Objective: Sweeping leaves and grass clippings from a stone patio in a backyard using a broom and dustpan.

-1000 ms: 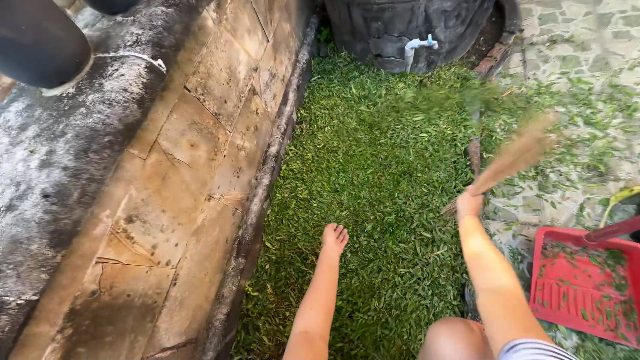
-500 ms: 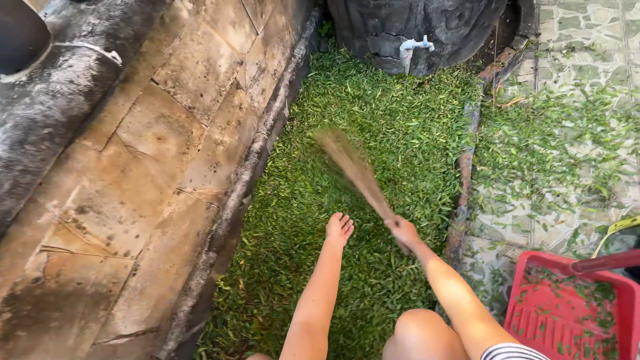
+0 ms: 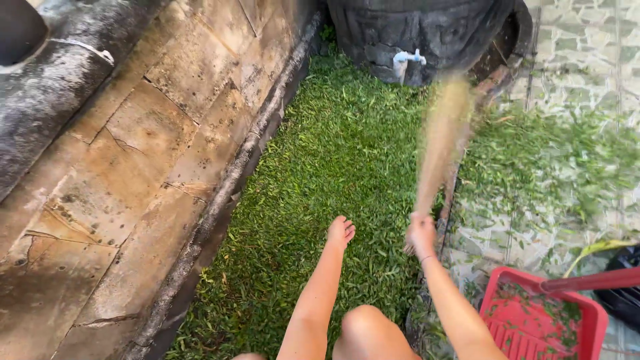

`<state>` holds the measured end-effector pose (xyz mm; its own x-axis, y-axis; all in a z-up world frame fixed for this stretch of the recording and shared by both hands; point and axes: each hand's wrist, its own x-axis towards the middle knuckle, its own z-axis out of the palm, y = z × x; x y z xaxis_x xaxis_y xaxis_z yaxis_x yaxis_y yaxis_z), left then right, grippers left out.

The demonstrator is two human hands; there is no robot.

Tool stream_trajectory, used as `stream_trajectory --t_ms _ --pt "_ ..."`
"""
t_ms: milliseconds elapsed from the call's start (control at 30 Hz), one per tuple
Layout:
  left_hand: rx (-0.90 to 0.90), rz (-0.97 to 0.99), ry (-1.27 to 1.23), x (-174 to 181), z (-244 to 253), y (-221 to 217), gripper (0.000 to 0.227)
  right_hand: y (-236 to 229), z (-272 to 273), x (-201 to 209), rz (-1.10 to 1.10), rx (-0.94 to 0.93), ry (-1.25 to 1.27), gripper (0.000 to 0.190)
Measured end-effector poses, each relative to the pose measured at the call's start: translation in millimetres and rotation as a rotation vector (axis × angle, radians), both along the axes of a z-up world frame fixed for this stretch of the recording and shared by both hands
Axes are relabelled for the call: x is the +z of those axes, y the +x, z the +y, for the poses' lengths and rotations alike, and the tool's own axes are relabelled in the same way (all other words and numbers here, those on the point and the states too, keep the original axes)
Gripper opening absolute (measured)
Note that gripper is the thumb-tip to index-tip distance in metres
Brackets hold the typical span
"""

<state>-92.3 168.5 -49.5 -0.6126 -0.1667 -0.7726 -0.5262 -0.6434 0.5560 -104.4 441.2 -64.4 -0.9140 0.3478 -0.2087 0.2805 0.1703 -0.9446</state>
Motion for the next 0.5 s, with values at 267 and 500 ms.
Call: stream_trajectory --t_ms 267,500 --pt "-0.159 0.103 -0.129 7 -47 -34 0.051 3 -43 -62 -0.182 0.441 0.119 0.057" --pt "-0.138 0.004 -0.193 0 -111 -20 0.055 26 79 -139 -0.132 0.1 0.555 0.064"
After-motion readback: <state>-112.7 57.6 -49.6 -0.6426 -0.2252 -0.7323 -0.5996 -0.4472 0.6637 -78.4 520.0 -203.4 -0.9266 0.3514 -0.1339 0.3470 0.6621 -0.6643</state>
